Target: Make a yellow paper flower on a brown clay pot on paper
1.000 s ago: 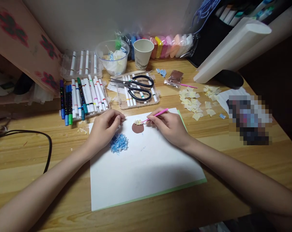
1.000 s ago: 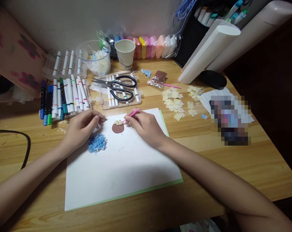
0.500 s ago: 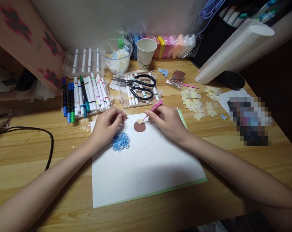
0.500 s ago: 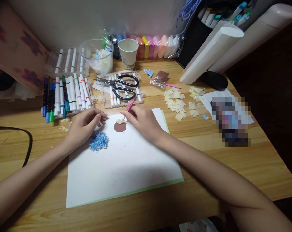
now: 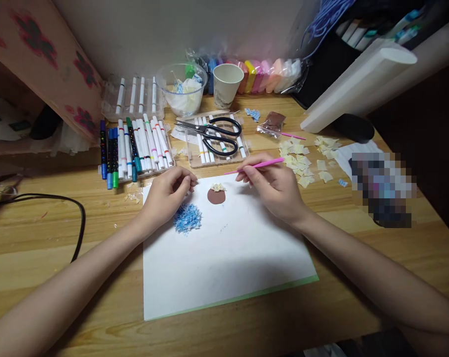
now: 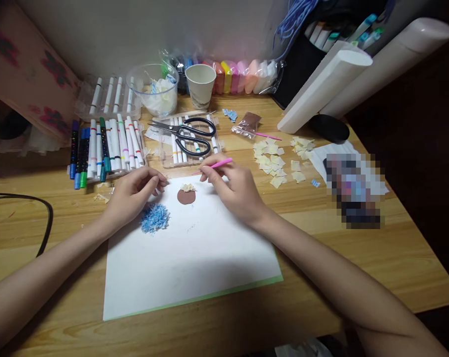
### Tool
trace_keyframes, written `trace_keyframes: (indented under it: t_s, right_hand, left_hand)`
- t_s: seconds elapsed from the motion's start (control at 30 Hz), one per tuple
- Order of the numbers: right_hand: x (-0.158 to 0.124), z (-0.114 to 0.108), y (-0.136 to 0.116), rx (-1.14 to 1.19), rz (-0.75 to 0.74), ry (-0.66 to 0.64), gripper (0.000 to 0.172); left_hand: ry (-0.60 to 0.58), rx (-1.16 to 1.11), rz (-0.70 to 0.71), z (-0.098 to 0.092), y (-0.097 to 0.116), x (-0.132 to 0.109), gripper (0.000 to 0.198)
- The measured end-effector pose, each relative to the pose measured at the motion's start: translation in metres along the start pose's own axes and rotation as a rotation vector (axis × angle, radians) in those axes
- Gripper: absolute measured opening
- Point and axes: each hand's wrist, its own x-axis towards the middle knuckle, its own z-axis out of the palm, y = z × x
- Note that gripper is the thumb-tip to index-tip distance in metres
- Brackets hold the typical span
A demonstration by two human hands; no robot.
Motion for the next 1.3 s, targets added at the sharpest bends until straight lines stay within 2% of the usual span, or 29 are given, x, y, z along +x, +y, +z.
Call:
trace_keyframes:
  t_s: [0.1,0.2,0.3,0.37,0.43,0.63,0.9,1.13,1.3]
  right_hand:
    - [0.002,-0.011,0.008,0.076,-0.006,0.134,0.019]
    - [0.005,-0.036,0.022,-0.102,0.007,0.203,0.02]
    - [0.004,-0.067,0.037,-0.445,0.054,0.122,0.009]
    - [0.001,-0.082,0.043,-0.553,0.054,0.054,0.003]
    - [-0.001,-0.089,0.049,-0.619,0.029,0.023,0.007]
    - [0.001,-0.087,0.062,-0.77,0.016,0.051,0.013]
    - [0.005,-0.088,0.063,-0.706,-0.001,0.218,0.016]
    - [0.018,-0.079,0.079,-0.735,0.034,0.267,0.015]
    - [0.017,-0.078,0.072,-0.696,0.054,0.357,0.01]
  left_hand:
    - [-0.005,-0.002,-0.016,-0.001,0.001,-0.001,0.019]
    - [-0.016,-0.001,-0.026,-0.003,0.003,-0.001,0.021]
    - [-0.046,0.022,-0.036,-0.004,0.005,0.0,0.023]
    - [-0.064,0.049,-0.045,-0.005,0.006,0.0,0.025]
    - [-0.076,0.065,-0.054,-0.005,0.006,0.001,0.026]
    - [-0.117,0.07,-0.055,-0.009,0.005,0.003,0.027]
    - [-0.125,0.051,-0.044,-0.009,0.005,0.004,0.026]
    - [-0.127,0.06,-0.03,-0.009,0.003,0.005,0.027]
    - [-0.127,0.065,-0.026,-0.009,0.004,0.004,0.027]
